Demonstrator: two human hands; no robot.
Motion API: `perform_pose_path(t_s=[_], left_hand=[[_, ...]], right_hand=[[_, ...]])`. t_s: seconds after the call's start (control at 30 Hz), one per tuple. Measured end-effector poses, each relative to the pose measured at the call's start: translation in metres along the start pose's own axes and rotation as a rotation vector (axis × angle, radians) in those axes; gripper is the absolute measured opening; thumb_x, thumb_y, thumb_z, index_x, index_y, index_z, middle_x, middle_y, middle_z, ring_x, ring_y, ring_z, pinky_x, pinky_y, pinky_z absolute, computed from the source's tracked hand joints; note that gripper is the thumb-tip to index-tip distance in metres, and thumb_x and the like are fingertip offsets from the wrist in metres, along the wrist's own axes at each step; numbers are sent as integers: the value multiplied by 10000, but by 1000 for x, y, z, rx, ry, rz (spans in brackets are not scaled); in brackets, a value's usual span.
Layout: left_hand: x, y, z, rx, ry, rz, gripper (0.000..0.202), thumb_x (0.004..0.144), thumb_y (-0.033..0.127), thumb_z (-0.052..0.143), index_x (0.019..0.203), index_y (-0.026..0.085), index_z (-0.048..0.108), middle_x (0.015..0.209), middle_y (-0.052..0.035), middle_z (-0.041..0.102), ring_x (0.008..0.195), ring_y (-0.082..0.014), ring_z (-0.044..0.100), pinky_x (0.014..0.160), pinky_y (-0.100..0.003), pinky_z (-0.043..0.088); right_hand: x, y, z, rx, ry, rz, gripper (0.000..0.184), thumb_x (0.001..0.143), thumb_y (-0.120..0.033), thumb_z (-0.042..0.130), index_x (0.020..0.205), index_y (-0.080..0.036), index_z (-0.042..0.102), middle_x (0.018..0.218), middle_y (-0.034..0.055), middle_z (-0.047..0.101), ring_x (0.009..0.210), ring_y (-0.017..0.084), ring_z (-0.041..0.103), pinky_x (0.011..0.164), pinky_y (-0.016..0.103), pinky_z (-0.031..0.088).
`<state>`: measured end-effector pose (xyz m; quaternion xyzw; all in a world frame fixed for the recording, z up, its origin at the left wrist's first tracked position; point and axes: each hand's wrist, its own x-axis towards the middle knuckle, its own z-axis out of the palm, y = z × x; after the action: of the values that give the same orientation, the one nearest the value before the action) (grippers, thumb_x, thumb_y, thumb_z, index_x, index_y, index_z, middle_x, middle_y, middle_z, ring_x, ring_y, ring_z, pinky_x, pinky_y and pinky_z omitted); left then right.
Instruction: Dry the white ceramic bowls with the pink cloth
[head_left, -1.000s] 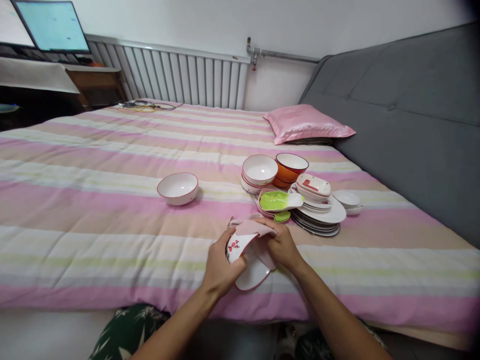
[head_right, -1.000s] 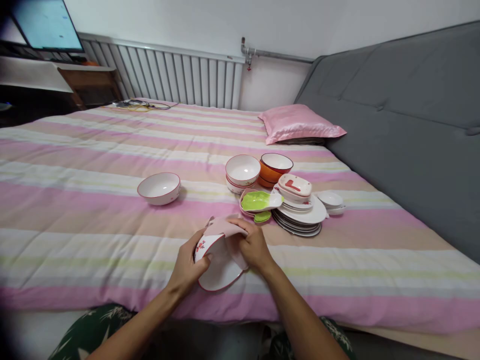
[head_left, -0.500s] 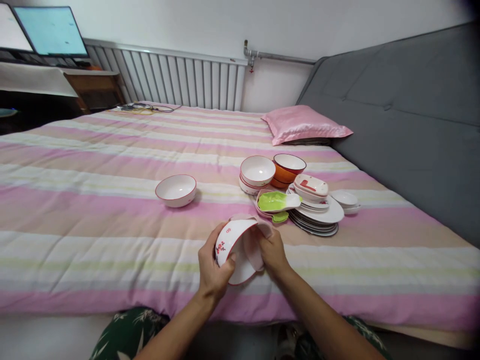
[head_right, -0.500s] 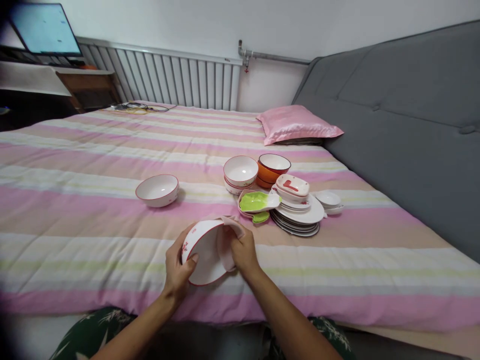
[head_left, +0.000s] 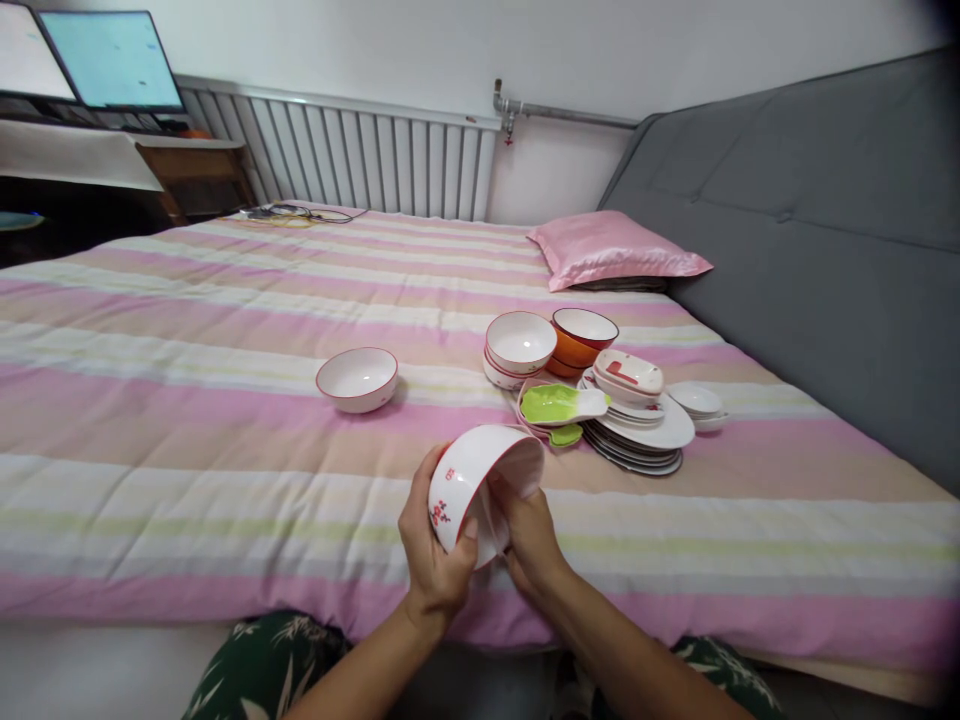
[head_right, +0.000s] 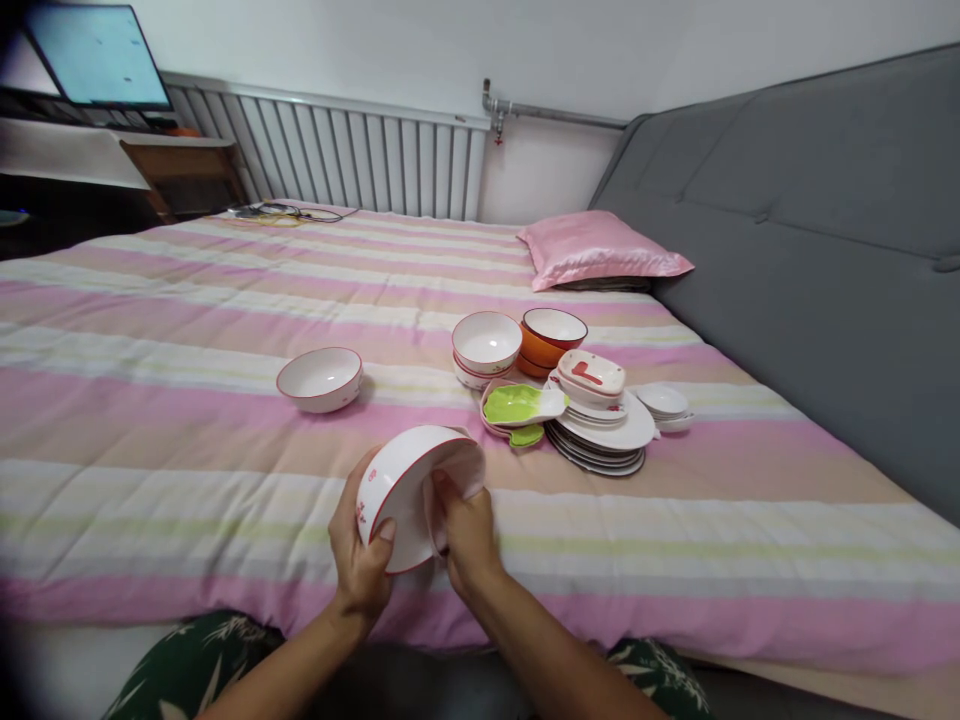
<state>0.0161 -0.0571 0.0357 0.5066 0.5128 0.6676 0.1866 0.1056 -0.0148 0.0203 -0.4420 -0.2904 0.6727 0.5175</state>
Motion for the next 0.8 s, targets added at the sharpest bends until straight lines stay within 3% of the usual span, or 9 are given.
perform_pose_path(t_s=[0.1,0.2,0.27,0.37,0.47,0.53,0.63,0.8], left_hand=[[-2,7,3,15,-51,-10,624,771,470,510,1306,166,407,1268,-124,511,1133,-304,512,960,-422,410],[6,12,4,30,-173,-78,687,712,423,609,1305,176,366,1263,-124,505,1142,-302,502,954,-418,419],[14,14,2,15,-320,-165,743,658,414,680,1294,180,374,1261,-124,515,1134,-305,509,933,-414,438],[25,13,-3,3,-449,-268,724,641,432,697,1254,163,423,1280,-142,503,1151,-317,496,906,-415,456],[30,15,-6,96,-509,-221,751,597,369,743,1244,165,420,1218,-124,536,1092,-295,527,897,-418,459],[31,19,-7,117,-566,-161,733,583,317,745,1225,173,421,1164,-101,556,1035,-275,551,868,-403,473],[32,23,-7,130,-630,-101,642,592,220,689,1180,182,433,1097,-73,568,955,-246,569,801,-361,487],[34,18,-9,248,-596,-123,504,537,126,609,1020,179,476,915,-26,562,787,-205,558,655,-301,460]], right_hand=[[2,-4,-4,-43,-11,-40,397,650,-404,708,929,-129,641,889,95,725,764,232,671,634,309,525],[14,-17,-16,-196,50,-159,351,683,-405,678,887,-119,662,889,103,726,751,233,672,643,319,533],[22,-31,-26,-339,73,-396,281,733,-362,619,882,-131,681,891,86,729,779,233,673,679,327,539],[28,-50,-37,-611,-64,-781,292,714,-234,620,994,-182,683,966,60,725,882,241,672,795,348,533],[25,-58,-40,-840,-244,-1135,308,780,-158,537,1047,-217,681,1021,61,716,959,225,666,888,357,509],[21,-58,-39,-920,-347,-1297,344,810,-109,490,1083,-219,668,1039,64,711,991,207,658,907,354,503],[18,-58,-37,-973,-391,-1377,364,824,-84,478,1117,-216,649,1041,65,711,999,191,654,888,347,512],[23,-58,-35,-956,-407,-1229,317,855,-144,464,1095,-220,656,1043,59,709,999,193,653,901,350,506]])
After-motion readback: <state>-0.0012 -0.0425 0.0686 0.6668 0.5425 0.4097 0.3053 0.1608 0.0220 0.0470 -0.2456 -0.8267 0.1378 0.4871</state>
